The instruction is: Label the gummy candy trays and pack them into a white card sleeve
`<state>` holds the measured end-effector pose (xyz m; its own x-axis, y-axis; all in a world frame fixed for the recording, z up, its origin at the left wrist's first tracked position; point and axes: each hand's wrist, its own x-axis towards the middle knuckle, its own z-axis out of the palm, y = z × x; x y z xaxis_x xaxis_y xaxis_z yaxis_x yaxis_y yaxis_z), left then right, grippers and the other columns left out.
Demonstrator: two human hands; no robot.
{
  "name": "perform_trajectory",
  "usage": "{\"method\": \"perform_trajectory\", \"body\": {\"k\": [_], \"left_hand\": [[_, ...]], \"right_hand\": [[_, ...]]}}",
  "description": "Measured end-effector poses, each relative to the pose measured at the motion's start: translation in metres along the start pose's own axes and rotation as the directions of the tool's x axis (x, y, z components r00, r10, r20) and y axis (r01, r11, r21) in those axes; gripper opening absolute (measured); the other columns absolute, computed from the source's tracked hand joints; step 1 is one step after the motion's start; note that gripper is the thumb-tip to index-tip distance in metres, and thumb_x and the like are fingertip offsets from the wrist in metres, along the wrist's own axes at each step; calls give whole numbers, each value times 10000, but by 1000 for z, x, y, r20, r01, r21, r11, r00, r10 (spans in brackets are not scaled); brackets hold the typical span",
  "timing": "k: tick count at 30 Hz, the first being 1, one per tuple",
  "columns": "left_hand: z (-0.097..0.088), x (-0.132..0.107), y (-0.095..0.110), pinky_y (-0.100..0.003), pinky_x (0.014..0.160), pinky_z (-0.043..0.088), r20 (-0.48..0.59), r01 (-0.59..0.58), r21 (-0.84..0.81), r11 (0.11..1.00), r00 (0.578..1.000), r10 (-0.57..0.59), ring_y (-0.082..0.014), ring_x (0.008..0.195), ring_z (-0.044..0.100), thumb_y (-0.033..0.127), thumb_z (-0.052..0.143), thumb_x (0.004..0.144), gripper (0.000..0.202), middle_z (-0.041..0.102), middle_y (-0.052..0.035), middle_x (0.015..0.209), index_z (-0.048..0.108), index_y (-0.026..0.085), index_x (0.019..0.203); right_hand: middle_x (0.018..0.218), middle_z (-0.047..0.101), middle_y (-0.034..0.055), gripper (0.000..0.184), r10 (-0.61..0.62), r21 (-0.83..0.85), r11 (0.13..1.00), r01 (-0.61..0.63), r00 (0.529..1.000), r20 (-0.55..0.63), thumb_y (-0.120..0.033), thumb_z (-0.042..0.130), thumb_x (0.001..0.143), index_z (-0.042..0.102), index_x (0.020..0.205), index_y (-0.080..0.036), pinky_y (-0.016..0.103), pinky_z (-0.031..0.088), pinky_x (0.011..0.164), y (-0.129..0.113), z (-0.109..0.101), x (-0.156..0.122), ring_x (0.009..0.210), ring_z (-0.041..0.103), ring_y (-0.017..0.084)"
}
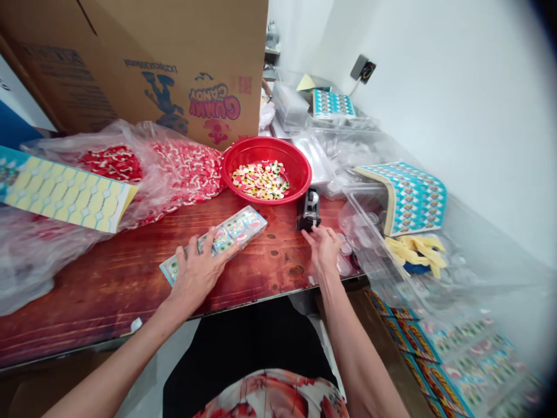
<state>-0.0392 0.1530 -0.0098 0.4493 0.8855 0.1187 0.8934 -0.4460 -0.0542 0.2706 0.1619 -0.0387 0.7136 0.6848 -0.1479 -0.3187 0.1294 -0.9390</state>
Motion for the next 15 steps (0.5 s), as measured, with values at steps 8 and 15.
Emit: {"method": "perform_trajectory", "body": {"k": [8,15], "left_hand": [[0,0,0,-706,967,388,29,-4,5,1000,1000,4,-490,1346,409,233,405,1010,591,280,-106,1654,354,575,1489],[5,2,-1,-705,992,374,35,5,6,1000,999,-5,-480,1372,390,252,442,1002,597,240,-68,1677,347,592,1482]], "right_hand": [[567,530,-89,332,326,18,939,-343,905,275,-244,825,589,519,712,-205,193,515,488,8,1,-11,455,431,41],[637,565,-64,275,345,-81,919,-385,690,636,-360,822,700,607,783,-210,171,379,405,18,54,-78,448,361,42]]}}
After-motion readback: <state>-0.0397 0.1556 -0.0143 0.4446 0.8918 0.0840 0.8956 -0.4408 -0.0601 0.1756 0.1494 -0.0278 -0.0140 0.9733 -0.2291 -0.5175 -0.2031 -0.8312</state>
